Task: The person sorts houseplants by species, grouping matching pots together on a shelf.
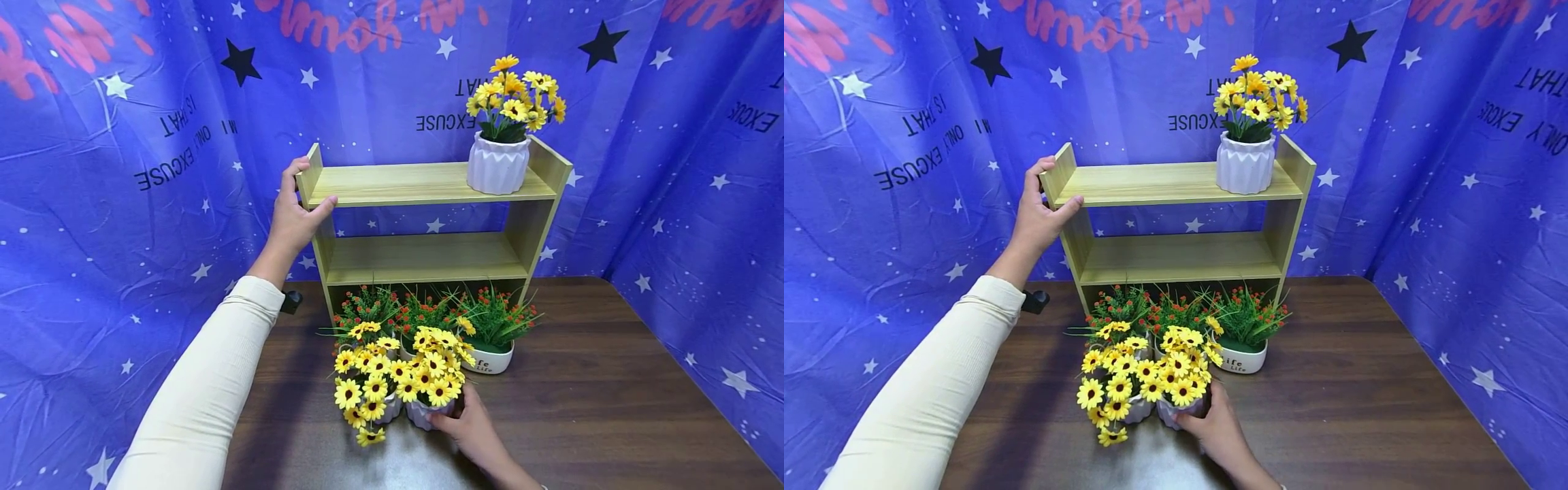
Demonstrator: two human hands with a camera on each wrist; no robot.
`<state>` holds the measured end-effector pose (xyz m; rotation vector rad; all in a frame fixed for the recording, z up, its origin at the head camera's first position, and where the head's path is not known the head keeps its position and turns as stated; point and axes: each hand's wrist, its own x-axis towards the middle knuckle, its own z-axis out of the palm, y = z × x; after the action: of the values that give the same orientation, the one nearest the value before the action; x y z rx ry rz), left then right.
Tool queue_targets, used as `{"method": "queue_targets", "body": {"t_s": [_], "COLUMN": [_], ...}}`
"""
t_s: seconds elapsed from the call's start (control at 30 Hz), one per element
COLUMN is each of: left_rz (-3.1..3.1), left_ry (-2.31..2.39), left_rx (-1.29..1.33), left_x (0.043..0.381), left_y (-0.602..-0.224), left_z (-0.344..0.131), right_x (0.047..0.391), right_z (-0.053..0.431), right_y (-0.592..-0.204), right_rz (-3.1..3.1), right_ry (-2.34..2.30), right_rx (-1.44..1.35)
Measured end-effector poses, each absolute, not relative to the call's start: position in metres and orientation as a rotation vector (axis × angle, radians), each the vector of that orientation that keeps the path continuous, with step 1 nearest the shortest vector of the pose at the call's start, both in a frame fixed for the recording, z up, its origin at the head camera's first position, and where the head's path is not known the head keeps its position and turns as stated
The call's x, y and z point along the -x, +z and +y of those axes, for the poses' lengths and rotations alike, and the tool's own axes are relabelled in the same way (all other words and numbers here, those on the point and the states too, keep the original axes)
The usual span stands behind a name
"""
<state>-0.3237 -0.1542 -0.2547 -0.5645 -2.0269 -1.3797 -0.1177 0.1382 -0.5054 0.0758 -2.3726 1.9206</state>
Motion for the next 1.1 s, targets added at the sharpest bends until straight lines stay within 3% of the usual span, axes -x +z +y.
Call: {"method": "queue_targets", "body": {"t_s": [0.47,1.1], "left_rz": [-2.04,-2.044], "left_ry": [-1.377,-1.382], "left_rx": [0.556,0.558], "left_x": [0.324,0.324], "left_y": [-0.256,-0.255], "left_z": [-0.154,-0.155], "right_x": [0.113,0.115], "right_z": [0.113,0.121], "right_y": [-0.509,-0.496], "right_rz": [-2.336,-2.155], "right_ry": [1.772,1.859], "right_rx": [0.143,0.126]}}
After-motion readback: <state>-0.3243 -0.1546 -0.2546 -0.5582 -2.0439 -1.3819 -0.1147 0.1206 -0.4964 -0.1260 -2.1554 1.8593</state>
